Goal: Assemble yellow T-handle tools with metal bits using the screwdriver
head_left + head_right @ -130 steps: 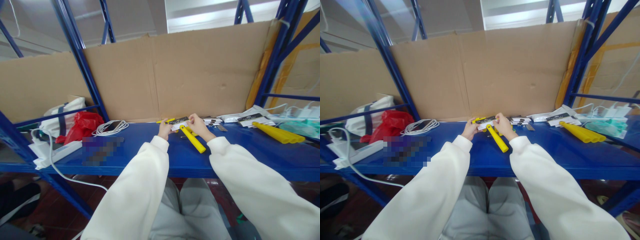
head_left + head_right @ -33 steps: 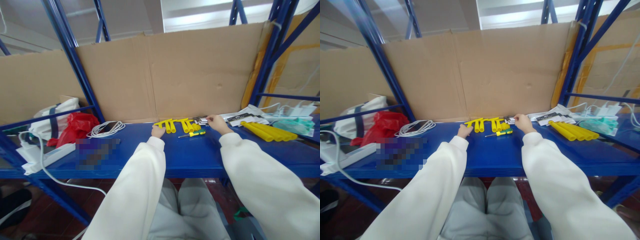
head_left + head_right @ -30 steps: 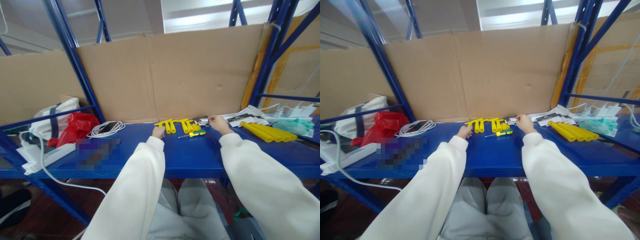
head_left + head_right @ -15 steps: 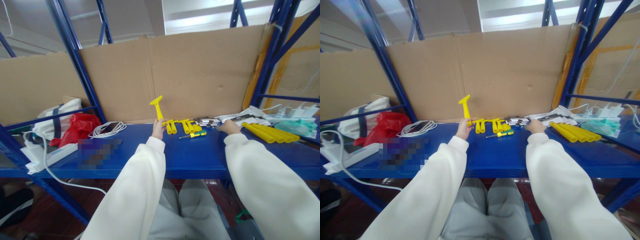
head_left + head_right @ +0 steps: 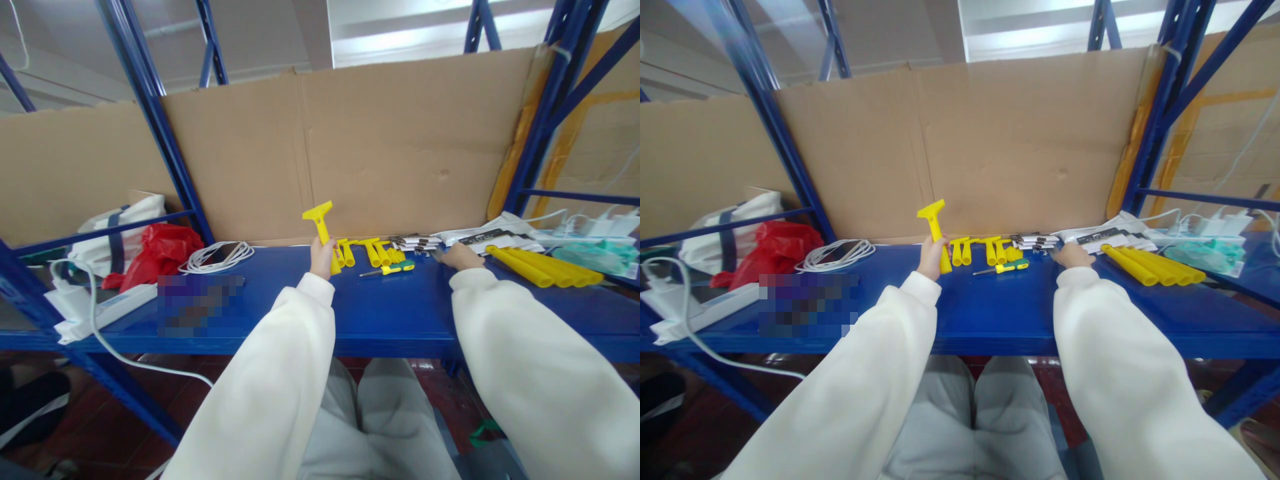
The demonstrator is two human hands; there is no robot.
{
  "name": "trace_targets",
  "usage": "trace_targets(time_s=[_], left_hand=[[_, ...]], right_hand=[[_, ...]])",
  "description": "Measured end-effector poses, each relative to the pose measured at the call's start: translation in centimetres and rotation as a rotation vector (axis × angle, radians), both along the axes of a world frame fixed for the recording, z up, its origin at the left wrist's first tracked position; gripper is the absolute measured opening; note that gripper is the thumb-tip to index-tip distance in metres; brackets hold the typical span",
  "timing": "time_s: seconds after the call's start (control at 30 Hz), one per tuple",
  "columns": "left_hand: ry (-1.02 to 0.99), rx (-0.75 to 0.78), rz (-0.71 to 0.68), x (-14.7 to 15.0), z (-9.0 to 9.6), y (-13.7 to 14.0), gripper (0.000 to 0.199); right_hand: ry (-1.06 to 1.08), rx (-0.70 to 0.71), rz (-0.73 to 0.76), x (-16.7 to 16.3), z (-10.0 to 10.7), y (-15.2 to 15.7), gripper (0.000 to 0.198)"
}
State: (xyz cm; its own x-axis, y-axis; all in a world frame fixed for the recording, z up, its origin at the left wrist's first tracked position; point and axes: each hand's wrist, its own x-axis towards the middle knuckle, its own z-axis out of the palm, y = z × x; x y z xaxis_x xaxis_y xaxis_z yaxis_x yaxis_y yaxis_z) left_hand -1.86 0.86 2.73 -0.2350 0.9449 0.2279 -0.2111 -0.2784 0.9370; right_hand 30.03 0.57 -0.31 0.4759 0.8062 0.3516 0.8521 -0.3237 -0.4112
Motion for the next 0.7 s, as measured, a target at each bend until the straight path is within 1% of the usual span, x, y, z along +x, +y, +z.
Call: trace_targets(time_s=[0.07,0.1,0.2,0.27,0.3,0.33,0.4,0.47,0.53,0.57,0.63,0.7], left_hand=[[0.041,0.011,-0.002,0.1,-0.1,0.1,0.016],[0.075,0.018,0.003,0.1,-0.2,0.2,0.016],[0.261,0.064,0.061,0.0,-0.6,0.5,0.011],[0.473,0.123,0.118,-0.1,-1.0,0.6,0.004],[0.597,0.161,0.135,-0.2,-1.2,0.6,0.004],[0.729,0.198,0.134,-0.2,-1.4,0.5,0.009],[0.989,0.236,0.077,-0.1,-1.7,0.1,0.023],[1.204,0.223,-0.001,0.1,-1.9,-0.3,0.036],[1.352,0.199,-0.048,0.3,-1.9,-0.7,0.042],[1.4,0.192,-0.062,0.4,-1.9,-0.8,0.043],[1.457,0.189,-0.08,0.5,-1.9,-0.8,0.044],[1.482,0.186,-0.088,0.4,-1.9,-0.7,0.044]], right_hand=[[0.082,-0.045,-0.094,-0.7,0.6,-0.3,0.048],[0.109,-0.053,-0.119,-1.0,0.9,-0.5,0.047],[0.122,-0.032,-0.132,-1.6,1.5,-0.7,0.044],[0.121,-0.002,-0.181,-1.5,1.8,-0.7,0.041],[0.121,0.027,-0.208,-1.4,1.8,-0.5,0.039],[0.122,0.068,-0.229,-1.3,1.9,-0.4,0.036],[0.133,0.18,-0.227,-1.1,2.2,0.1,0.029],[0.171,0.305,-0.154,-1.2,2.5,0.6,0.022],[0.247,0.416,-0.012,-2.1,2.9,1.2,0.014],[0.299,0.458,0.084,-2.9,3.0,1.5,0.014],[0.428,0.504,0.273,-4.9,2.9,1.8,0.022],[0.541,0.459,0.438,-7.2,2.6,1.7,0.027]])
